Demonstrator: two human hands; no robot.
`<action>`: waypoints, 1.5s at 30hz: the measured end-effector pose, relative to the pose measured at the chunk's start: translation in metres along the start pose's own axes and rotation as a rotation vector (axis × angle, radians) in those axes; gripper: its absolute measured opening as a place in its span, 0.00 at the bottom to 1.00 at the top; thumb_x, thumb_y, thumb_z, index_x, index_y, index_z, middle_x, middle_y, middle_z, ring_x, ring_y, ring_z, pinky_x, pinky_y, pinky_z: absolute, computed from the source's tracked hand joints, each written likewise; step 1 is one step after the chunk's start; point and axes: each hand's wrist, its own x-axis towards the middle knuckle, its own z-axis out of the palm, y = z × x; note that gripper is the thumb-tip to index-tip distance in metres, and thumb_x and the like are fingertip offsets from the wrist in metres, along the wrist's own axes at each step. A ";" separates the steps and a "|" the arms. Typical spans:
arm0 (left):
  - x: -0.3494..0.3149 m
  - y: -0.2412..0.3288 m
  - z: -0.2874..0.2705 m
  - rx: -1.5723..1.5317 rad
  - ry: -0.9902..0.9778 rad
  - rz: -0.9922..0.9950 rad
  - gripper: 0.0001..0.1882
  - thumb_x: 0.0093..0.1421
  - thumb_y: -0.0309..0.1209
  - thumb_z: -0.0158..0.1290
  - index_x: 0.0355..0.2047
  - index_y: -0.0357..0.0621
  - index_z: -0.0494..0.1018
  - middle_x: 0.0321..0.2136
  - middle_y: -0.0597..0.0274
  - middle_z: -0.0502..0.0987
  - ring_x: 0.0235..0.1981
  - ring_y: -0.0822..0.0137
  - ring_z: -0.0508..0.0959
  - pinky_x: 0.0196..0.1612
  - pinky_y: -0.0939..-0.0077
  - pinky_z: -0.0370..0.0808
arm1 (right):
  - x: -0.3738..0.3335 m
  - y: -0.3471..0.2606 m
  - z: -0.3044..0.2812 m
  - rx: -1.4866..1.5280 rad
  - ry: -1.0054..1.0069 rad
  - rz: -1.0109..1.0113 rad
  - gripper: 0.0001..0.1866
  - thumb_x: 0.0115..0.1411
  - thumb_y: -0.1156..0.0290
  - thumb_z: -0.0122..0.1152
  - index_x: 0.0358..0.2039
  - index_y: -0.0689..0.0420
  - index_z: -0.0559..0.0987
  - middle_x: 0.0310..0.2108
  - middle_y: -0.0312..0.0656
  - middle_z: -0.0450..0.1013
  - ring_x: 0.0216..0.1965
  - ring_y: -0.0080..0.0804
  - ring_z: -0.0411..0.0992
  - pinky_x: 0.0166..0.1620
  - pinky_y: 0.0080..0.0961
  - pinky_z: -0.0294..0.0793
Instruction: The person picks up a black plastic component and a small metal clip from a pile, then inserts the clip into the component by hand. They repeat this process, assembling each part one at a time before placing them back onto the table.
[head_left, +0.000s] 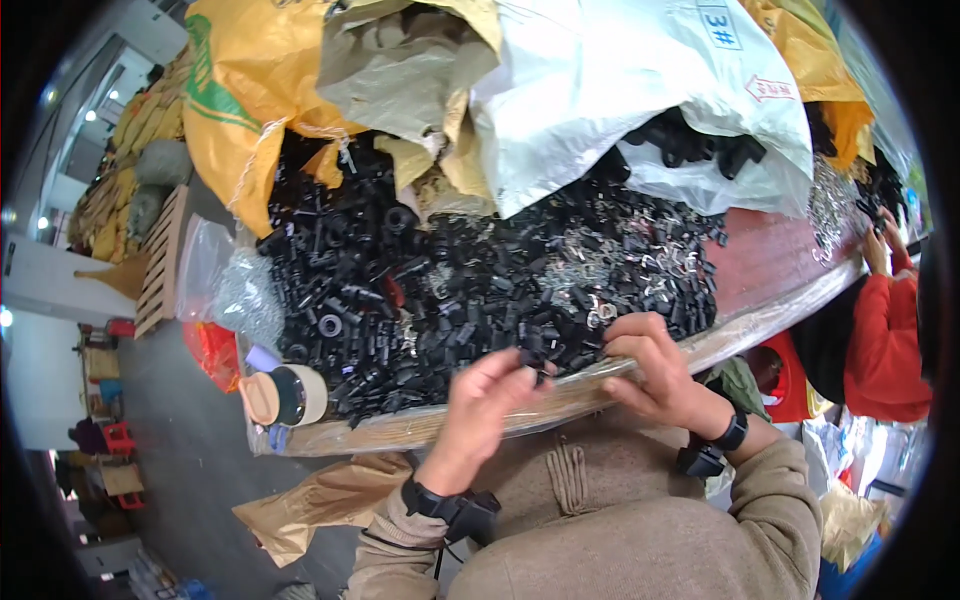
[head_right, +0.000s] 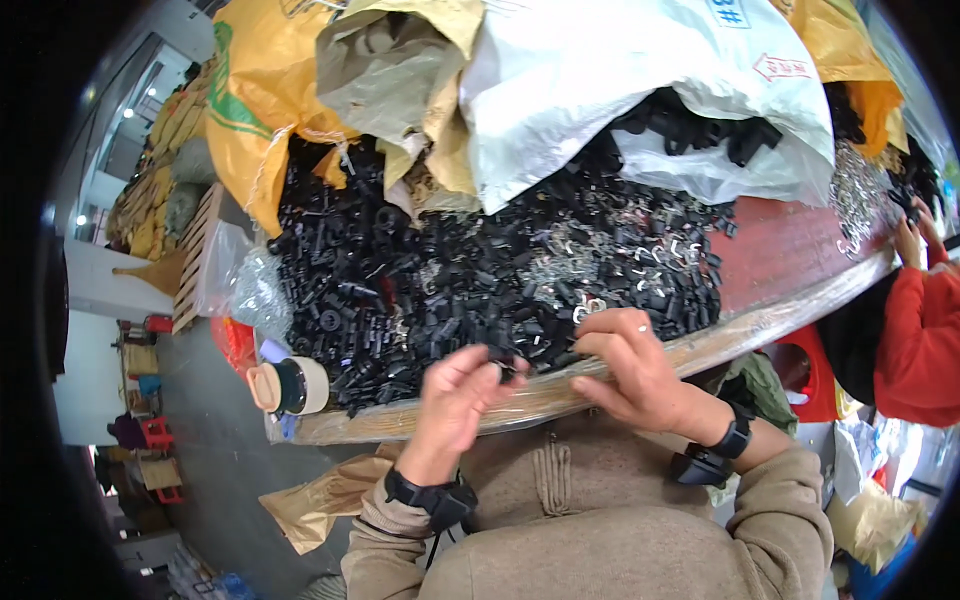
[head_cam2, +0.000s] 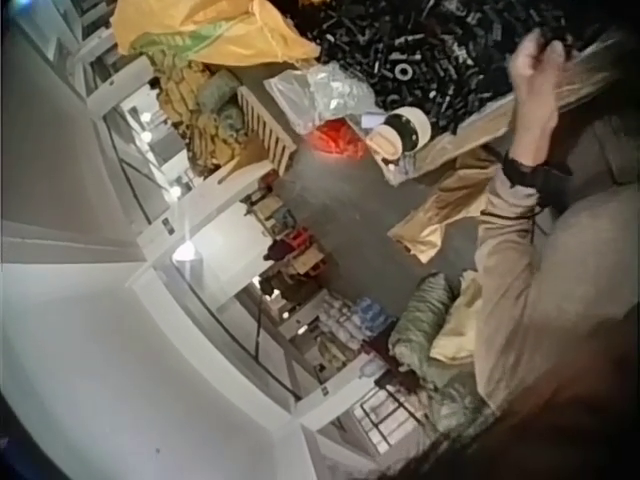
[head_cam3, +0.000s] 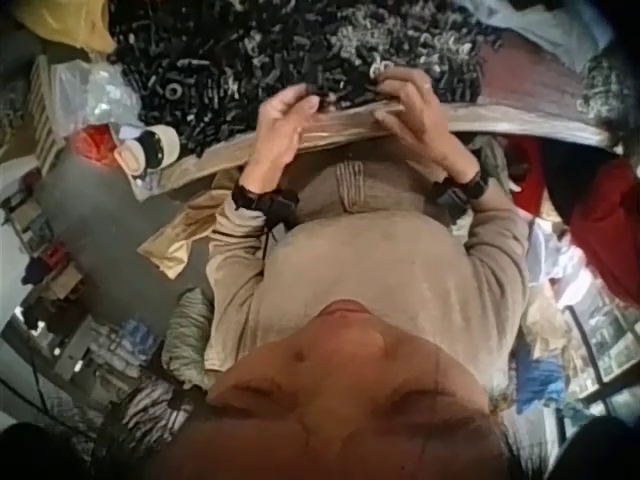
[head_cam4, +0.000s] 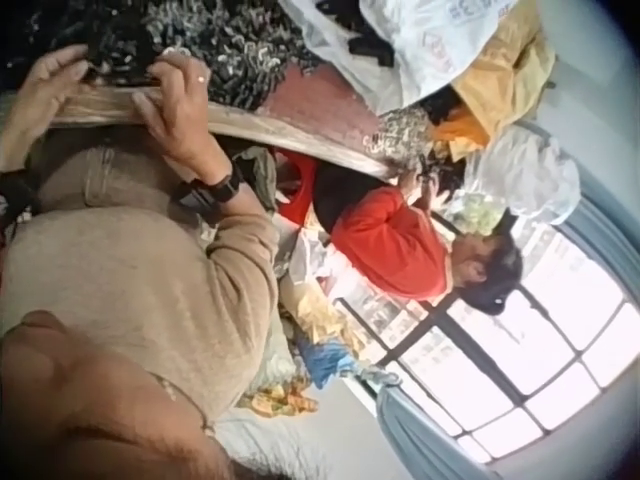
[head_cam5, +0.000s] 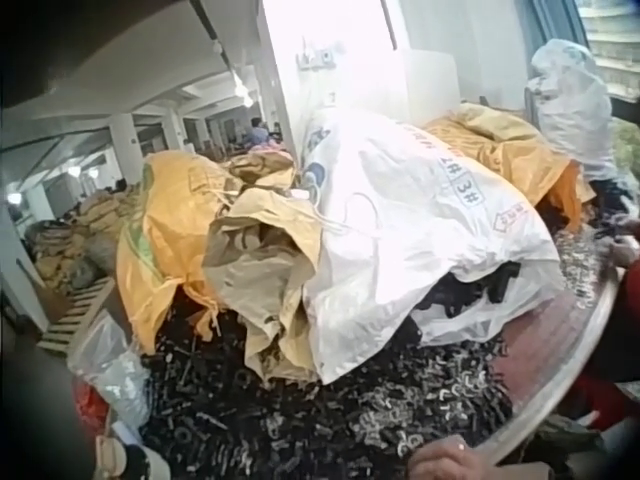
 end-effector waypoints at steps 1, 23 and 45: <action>-0.002 0.009 -0.010 0.142 0.097 0.095 0.12 0.52 0.27 0.49 0.37 0.35 0.69 0.32 0.58 0.73 0.31 0.70 0.74 0.35 0.83 0.71 | -0.001 0.001 0.000 0.011 0.001 -0.012 0.14 0.42 0.74 0.58 0.32 0.58 0.67 0.35 0.42 0.63 0.36 0.38 0.62 0.38 0.30 0.58; 0.004 0.064 -0.044 0.162 0.319 0.507 0.14 0.53 0.24 0.48 0.41 0.32 0.66 0.36 0.56 0.72 0.36 0.69 0.73 0.38 0.82 0.72 | 0.003 -0.004 0.004 -0.016 -0.102 0.056 0.13 0.43 0.77 0.57 0.32 0.59 0.69 0.31 0.43 0.65 0.31 0.39 0.65 0.35 0.28 0.63; 0.004 0.007 -0.011 0.059 0.066 0.169 0.16 0.52 0.26 0.49 0.42 0.33 0.65 0.36 0.55 0.72 0.36 0.66 0.74 0.36 0.80 0.72 | 0.132 0.034 -0.026 -0.359 -0.638 -0.117 0.11 0.46 0.70 0.55 0.31 0.60 0.70 0.26 0.44 0.65 0.30 0.40 0.66 0.33 0.32 0.65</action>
